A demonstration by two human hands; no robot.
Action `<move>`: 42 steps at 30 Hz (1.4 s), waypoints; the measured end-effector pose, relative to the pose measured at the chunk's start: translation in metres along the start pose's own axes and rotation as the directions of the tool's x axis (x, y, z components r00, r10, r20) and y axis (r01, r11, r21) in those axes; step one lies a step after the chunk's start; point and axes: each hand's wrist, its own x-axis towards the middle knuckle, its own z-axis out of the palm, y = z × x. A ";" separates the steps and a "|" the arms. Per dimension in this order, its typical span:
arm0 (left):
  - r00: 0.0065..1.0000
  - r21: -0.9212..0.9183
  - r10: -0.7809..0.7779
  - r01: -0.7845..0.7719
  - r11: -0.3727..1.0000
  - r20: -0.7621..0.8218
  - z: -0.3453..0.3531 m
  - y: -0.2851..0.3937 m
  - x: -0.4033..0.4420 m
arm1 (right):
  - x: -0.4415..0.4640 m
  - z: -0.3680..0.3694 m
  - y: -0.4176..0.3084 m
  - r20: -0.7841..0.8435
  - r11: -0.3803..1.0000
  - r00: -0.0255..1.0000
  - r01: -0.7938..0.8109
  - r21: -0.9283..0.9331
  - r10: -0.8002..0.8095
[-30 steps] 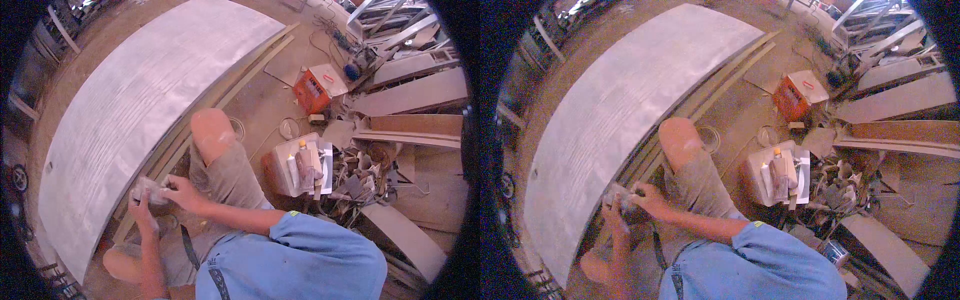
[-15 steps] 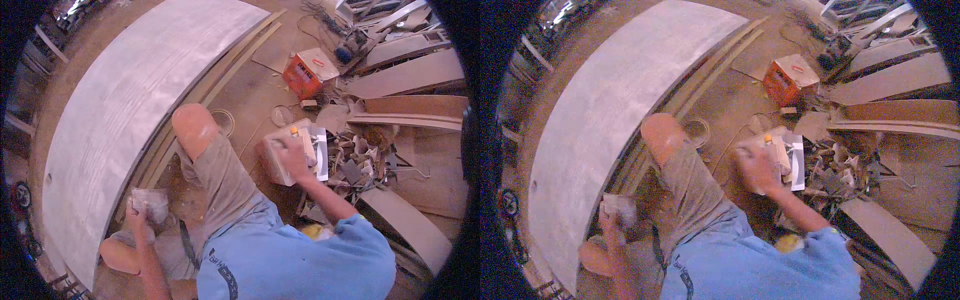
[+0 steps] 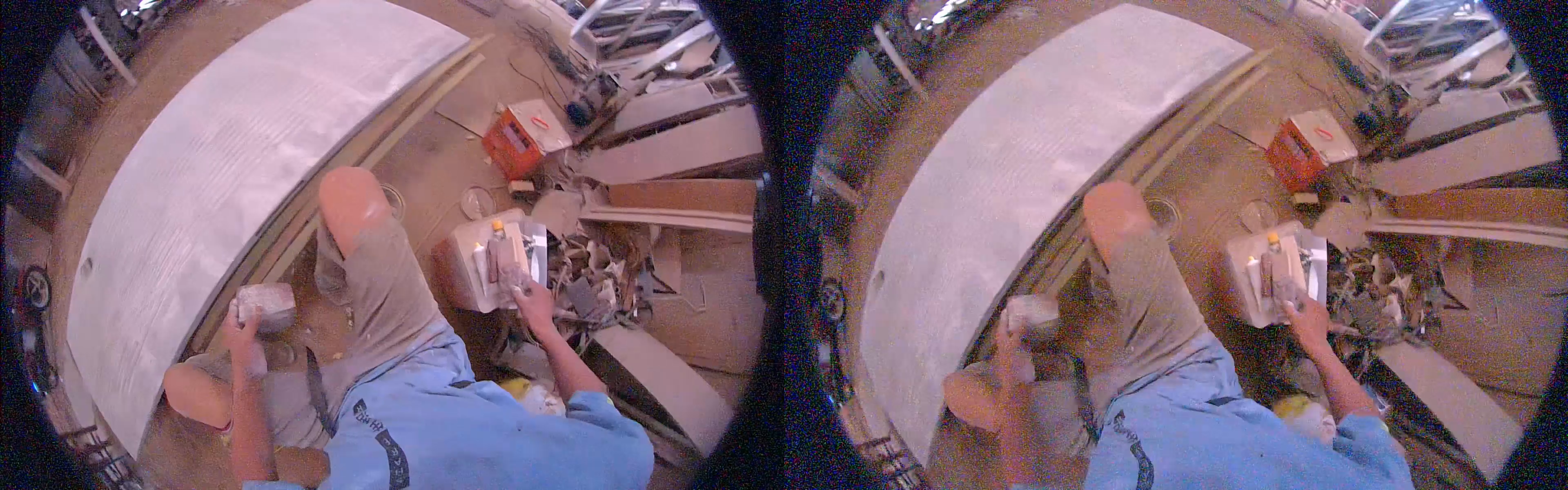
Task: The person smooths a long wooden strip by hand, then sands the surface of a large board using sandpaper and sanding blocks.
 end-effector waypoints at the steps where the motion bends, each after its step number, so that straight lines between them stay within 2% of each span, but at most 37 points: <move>1: 0.999 -0.023 0.015 -0.014 1.000 0.033 -0.003 -0.002 0.000 | -0.004 -0.007 0.003 -0.039 0.999 0.999 0.000 0.045 0.002; 3: 0.999 0.013 0.042 -0.043 0.999 0.032 -0.003 0.006 -0.006 | -0.010 -0.019 -0.001 -0.081 0.996 0.997 0.018 0.090 -0.011; 5: 0.997 0.049 0.068 -0.069 0.996 0.036 0.006 0.020 -0.013 | -0.012 -0.032 -0.009 -0.178 0.967 0.983 -0.003 0.256 0.051; 6: 0.988 0.077 0.150 -0.152 0.985 0.035 0.014 0.029 -0.018 | -0.011 -0.042 -0.022 -0.183 0.966 0.983 0.015 0.258 0.034; 7: 0.973 0.108 0.229 -0.231 0.967 0.035 0.019 0.033 -0.022 | -0.012 -0.049 -0.042 -0.175 0.934 0.984 0.024 0.358 0.041; 8: 0.972 0.103 0.235 -0.235 0.966 0.019 0.019 0.034 -0.022 | -0.012 -0.049 -0.063 -0.163 0.891 0.986 0.033 0.452 0.047; 9: 0.962 0.188 0.272 -0.273 0.943 0.033 0.019 0.031 -0.021 | -0.007 -0.035 -0.079 -0.306 0.835 0.948 0.237 0.496 -0.086; 10: 0.952 0.277 0.304 -0.304 0.912 0.042 0.018 0.029 -0.022 | -0.009 -0.032 -0.101 -0.301 0.826 0.947 0.259 0.501 -0.115; 11: 0.985 0.341 0.162 -0.175 0.924 0.066 0.016 0.028 -0.025 | -0.011 -0.034 -0.131 -0.254 0.819 0.912 0.402 0.409 -0.322; 12: 0.988 0.435 0.088 -0.136 0.890 0.130 0.013 0.027 -0.027 | -0.013 -0.034 -0.169 -0.184 0.754 0.824 0.565 0.336 -0.536; 13: 0.985 0.522 0.003 -0.093 0.848 0.171 0.012 0.024 -0.025 | -0.024 -0.039 -0.211 -0.054 0.696 0.810 0.534 0.480 -0.584; 14: 0.942 0.377 0.128 -0.246 0.893 0.311 0.011 0.019 -0.025 | -0.034 -0.040 -0.246 0.085 0.636 0.757 0.476 0.607 -0.648; 15: 0.938 0.250 0.118 -0.206 0.946 0.326 0.012 0.028 -0.032 | -0.036 -0.031 -0.276 0.102 0.565 0.671 0.520 0.640 -0.734; 16: 0.902 -0.047 0.167 -0.162 0.986 0.399 0.018 0.026 -0.033 | -0.040 -0.023 -0.299 0.204 0.552 0.580 0.521 0.651 -0.788; 17: 0.918 -0.015 0.182 -0.189 0.982 0.352 0.023 0.036 -0.035 | -0.042 -0.012 -0.319 0.299 0.546 0.484 0.523 0.654 -0.822; 18: 0.930 0.018 0.191 -0.207 0.978 0.313 0.017 0.050 -0.040 | -0.043 0.000 -0.332 0.303 0.493 0.404 0.544 0.679 -0.863; 20: 0.959 0.084 0.195 -0.216 0.973 0.207 -0.010 0.064 -0.042 | -0.032 0.025 -0.353 0.341 0.449 0.293 0.616 0.647 -0.893; 21: 0.969 0.140 0.179 -0.203 0.969 0.170 -0.023 0.073 -0.039 | -0.036 0.007 -0.384 0.324 0.368 0.200 0.689 0.624 -0.924; 22: 0.973 0.139 0.182 -0.201 0.970 0.139 -0.038 0.098 -0.038 | -0.022 0.014 -0.394 0.328 0.349 0.169 0.692 0.632 -0.929; 23: 0.990 0.318 -0.063 0.020 0.948 0.125 -0.065 0.137 -0.043 | 0.002 0.022 -0.398 0.205 0.278 0.194 0.766 0.580 -0.959; 24: 0.995 0.342 -0.002 -0.033 0.939 0.101 -0.099 0.124 -0.041 | 0.025 0.028 -0.407 0.084 0.229 0.216 0.829 0.511 -0.973; 26: 0.996 0.438 0.058 -0.080 0.896 0.064 -0.161 0.107 -0.036 | 0.065 0.035 -0.439 -0.131 0.081 0.100 0.986 0.143 -0.986; 27: 0.998 0.518 0.016 -0.041 0.855 0.052 -0.183 0.104 -0.031 | 0.087 0.043 -0.443 -0.113 0.084 0.101 0.986 0.144 -0.989; 29: 0.997 0.629 -0.063 0.014 0.777 0.055 -0.218 0.087 -0.018 | 0.119 0.068 -0.427 0.226 0.184 0.156 0.977 0.109 -0.962; 30: 0.993 0.660 -0.101 0.032 0.751 0.067 -0.232 0.080 -0.006 | 0.123 0.076 -0.432 0.247 0.192 0.161 0.975 0.108 -0.956; 32: 0.980 0.695 -0.173 0.057 0.717 0.099 -0.256 0.066 0.021 | 0.129 0.089 -0.451 0.100 0.203 0.195 0.976 0.076 -0.976; 34: 0.963 0.693 -0.237 0.087 0.716 0.124 -0.279 0.055 0.052 | 0.142 0.101 -0.475 0.198 0.368 0.333 0.912 0.181 -0.922; 35: 0.953 0.689 -0.270 0.105 0.717 0.136 -0.285 0.053 0.064 | 0.158 0.116 -0.469 0.227 0.370 0.327 0.910 0.187 -0.918; 36: 0.948 0.693 -0.283 0.105 0.714 0.147 -0.284 0.056 0.062 | 0.171 0.089 -0.432 0.335 0.340 0.265 0.922 0.186 -0.904; 37: 0.938 0.676 -0.310 0.129 0.726 0.154 -0.295 0.053 0.082 | 0.193 0.121 -0.452 0.446 0.305 0.192 0.932 0.196 -0.874; 38: 0.930 0.666 -0.336 0.156 0.729 0.149 -0.293 0.058 0.083 | 0.190 0.116 -0.463 0.462 0.310 0.189 0.929 0.202 -0.866; 40: 0.907 0.618 -0.402 0.246 0.746 0.124 -0.284 0.080 0.077 | 0.161 0.093 -0.497 0.635 0.549 0.381 0.832 0.082 -0.673; 42: 0.903 0.584 -0.415 0.281 0.762 0.108 -0.270 0.106 0.072 | 0.129 0.068 -0.538 0.744 0.706 0.510 0.705 -0.074 -0.432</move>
